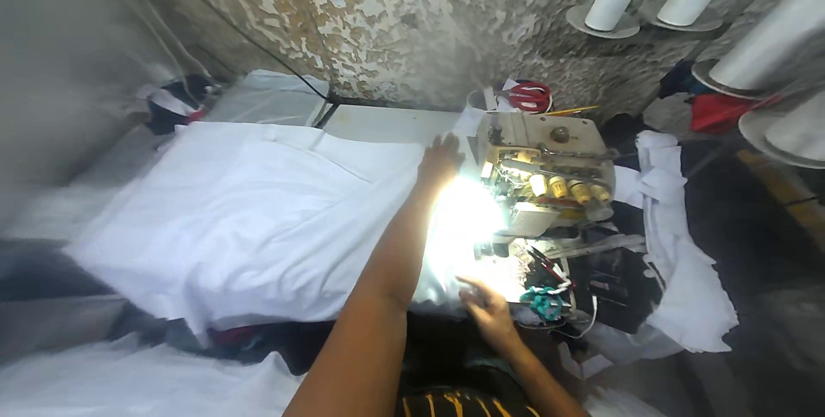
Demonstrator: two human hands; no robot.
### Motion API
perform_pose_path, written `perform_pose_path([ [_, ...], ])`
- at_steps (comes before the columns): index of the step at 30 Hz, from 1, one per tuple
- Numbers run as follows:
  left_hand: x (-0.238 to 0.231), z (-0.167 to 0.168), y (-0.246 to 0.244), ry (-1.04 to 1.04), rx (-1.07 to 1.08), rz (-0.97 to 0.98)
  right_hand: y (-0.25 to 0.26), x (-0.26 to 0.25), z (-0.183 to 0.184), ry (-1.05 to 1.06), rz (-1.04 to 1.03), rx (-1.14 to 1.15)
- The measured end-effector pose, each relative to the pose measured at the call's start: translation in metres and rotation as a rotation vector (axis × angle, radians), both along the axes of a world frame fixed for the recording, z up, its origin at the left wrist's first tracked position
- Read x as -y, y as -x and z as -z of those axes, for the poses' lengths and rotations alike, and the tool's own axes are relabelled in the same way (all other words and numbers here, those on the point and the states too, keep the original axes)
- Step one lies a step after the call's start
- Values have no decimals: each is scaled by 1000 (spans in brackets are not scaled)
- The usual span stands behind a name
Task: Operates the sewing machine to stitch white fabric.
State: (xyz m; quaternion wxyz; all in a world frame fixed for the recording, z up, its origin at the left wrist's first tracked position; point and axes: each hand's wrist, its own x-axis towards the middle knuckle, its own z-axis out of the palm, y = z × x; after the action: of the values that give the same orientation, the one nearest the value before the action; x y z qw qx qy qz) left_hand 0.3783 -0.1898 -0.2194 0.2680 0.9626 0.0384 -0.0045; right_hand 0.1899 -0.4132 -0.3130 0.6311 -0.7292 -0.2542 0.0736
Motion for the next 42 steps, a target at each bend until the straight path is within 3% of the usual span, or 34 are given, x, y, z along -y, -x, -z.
perform_pose_path([
  [6,-15,2,16,12,-36,-173,40,10,38,-89,-54,-288],
  [10,-10,-14,72,81,94,-138,32,16,5,-162,-123,-472],
  [14,22,-8,159,-47,368,128,26,28,-33,-357,-192,-637],
  [16,35,-7,180,-92,230,177,19,30,-49,-495,-174,-661],
  [18,38,-10,173,-83,-26,141,5,29,-57,-580,-118,-615],
  [19,36,-8,162,-65,-55,100,-3,26,-59,-581,-65,-592],
  [22,32,-6,118,4,-59,-10,-26,10,-58,-502,140,-567],
  [28,35,-6,61,-93,93,-49,-52,-13,-47,-382,388,-434],
  [30,33,-9,60,-128,126,12,-50,-13,-43,-364,387,-388],
  [34,30,7,85,-148,508,129,-40,-8,-39,-345,335,-350],
  [38,50,18,134,-232,458,259,-25,-2,-29,-341,303,-318],
  [42,64,27,135,-278,500,261,-28,-7,-24,-352,362,-291],
])
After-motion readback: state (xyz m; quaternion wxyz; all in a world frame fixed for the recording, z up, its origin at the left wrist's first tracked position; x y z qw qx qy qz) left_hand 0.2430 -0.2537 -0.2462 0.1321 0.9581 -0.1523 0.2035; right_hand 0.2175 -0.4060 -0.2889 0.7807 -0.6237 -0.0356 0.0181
